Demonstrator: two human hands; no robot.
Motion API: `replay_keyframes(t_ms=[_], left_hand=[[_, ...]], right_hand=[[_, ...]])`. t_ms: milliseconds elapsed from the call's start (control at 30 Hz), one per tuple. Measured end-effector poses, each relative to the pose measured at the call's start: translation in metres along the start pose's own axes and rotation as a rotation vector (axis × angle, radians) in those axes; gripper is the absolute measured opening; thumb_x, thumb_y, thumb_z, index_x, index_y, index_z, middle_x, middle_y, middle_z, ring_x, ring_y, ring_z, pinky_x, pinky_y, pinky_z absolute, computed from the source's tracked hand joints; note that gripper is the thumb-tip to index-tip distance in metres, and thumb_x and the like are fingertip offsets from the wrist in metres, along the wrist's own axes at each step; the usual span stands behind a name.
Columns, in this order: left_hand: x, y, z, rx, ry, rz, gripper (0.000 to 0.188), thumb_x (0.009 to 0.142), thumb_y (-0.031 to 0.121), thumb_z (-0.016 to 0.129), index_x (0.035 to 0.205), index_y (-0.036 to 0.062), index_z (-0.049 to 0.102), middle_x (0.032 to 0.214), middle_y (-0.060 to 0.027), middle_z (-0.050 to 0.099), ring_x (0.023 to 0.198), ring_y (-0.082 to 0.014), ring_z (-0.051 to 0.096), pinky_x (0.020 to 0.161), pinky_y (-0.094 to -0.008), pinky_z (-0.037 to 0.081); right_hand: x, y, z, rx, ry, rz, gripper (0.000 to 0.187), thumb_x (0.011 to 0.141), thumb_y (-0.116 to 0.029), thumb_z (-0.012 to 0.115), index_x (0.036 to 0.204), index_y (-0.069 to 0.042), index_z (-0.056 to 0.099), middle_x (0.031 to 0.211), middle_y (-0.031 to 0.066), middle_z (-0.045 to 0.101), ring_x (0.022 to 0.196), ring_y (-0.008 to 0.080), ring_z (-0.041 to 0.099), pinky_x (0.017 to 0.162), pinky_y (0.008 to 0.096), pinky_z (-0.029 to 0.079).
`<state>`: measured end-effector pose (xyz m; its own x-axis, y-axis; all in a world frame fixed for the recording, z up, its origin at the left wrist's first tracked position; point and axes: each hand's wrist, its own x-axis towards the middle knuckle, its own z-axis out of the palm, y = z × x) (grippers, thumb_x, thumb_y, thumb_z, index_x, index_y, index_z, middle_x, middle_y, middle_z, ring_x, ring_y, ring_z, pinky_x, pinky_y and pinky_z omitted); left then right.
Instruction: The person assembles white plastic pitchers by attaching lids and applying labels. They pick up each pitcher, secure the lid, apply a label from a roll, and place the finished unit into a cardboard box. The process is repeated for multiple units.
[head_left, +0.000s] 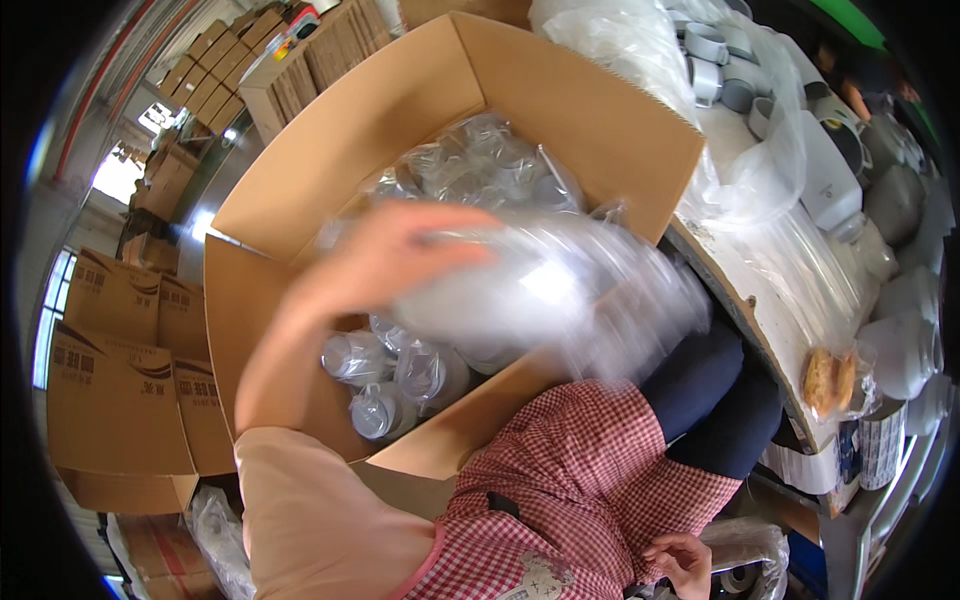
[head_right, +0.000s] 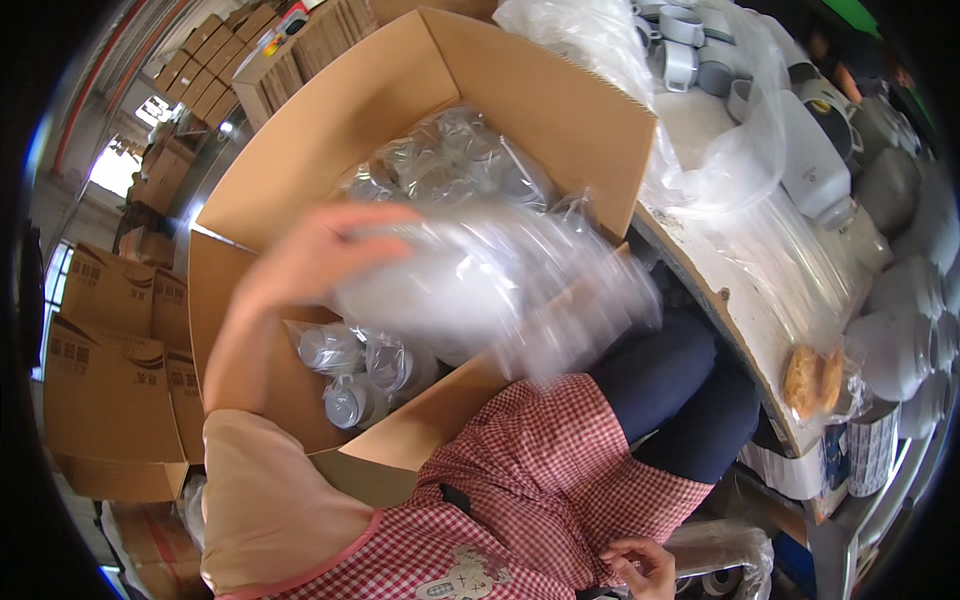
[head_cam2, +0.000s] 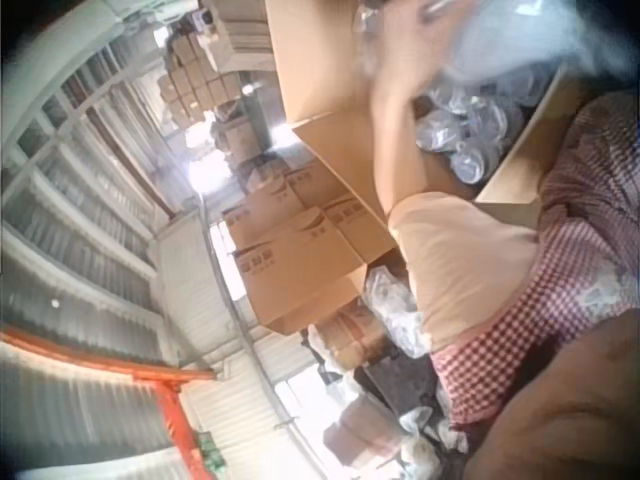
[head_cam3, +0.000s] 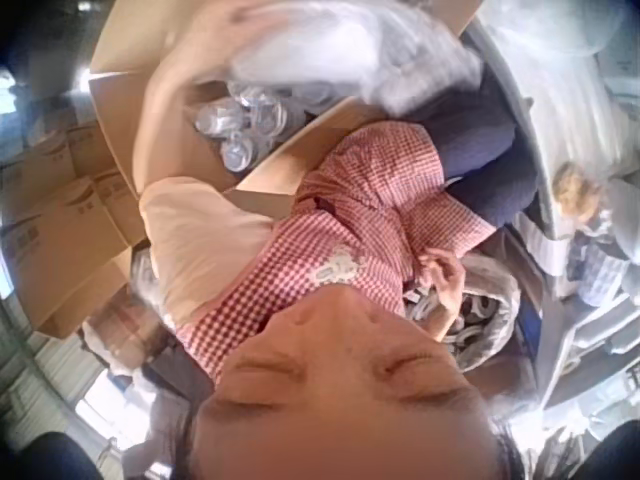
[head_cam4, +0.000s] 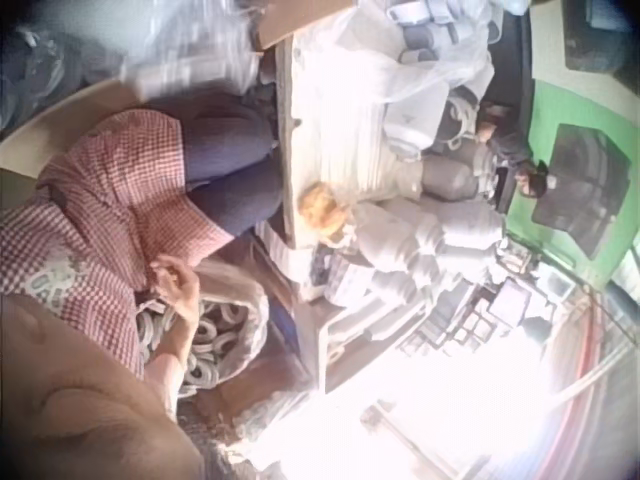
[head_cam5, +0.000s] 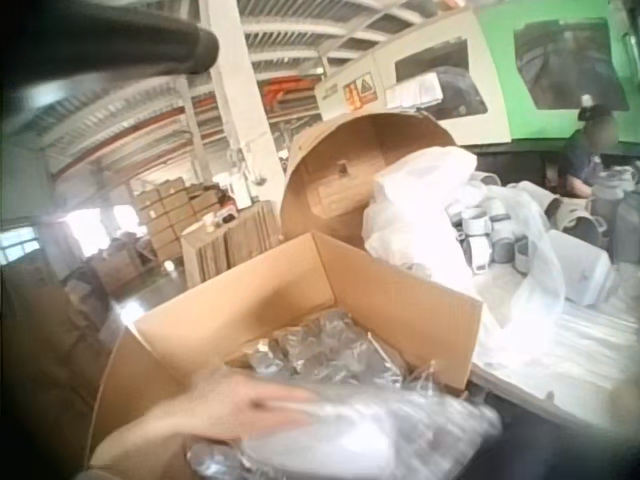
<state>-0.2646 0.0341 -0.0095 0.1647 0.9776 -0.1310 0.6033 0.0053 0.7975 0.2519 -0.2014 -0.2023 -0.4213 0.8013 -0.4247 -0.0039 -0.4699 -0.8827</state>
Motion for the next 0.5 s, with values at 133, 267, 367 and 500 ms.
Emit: replay_keyframes(t_ms=[133,267,367,500], left_hand=[[-0.047,-0.118,-0.080,1.245,0.186,-0.211,0.025,0.097,0.028,0.072,0.107,0.0069,0.078,0.095,-0.0127,0.080,0.087,-0.0330,0.077,0.080,-0.0461,0.057],[-0.088,-0.285,-0.073,1.537,-0.026,-0.504,0.021,0.094,0.030,0.070,0.088,0.0117,0.079,0.087,-0.0136,0.077,0.084,-0.0327,0.075,0.079,-0.0487,0.053],[-0.112,-0.390,-0.051,1.344,-0.125,-0.563,0.022,0.095,0.026,0.065,0.090,0.0100,0.079,0.092,-0.0158,0.077,0.090,-0.0339,0.074,0.092,-0.0516,0.049],[-0.126,-0.474,-0.031,1.254,-0.245,-0.536,0.036,0.093,0.014,0.061,0.127,0.0058,0.065,0.117,-0.0221,0.071,0.115,-0.0359,0.066,0.112,-0.0520,0.038]], right_hand=[[0.038,-0.030,0.010,-0.012,-0.109,0.140,0.030,0.103,-0.005,0.065,0.132,0.002,0.063,0.107,0.0070,0.072,0.063,0.0058,0.058,0.053,0.0208,0.047],[0.054,-0.046,0.018,0.062,-0.088,0.298,0.029,0.103,-0.003,0.064,0.132,0.002,0.063,0.107,0.0064,0.072,0.060,0.0062,0.057,0.052,0.0208,0.047],[0.059,-0.048,0.016,0.056,-0.030,0.305,0.019,0.104,-0.010,0.065,0.121,0.000,0.066,0.099,0.0039,0.070,0.063,0.0059,0.054,0.055,0.0208,0.044],[0.059,-0.051,0.018,-0.036,-0.055,0.358,0.031,0.101,0.000,0.067,0.131,0.006,0.063,0.109,0.0127,0.076,0.091,0.0191,0.076,0.078,0.0294,0.061]])
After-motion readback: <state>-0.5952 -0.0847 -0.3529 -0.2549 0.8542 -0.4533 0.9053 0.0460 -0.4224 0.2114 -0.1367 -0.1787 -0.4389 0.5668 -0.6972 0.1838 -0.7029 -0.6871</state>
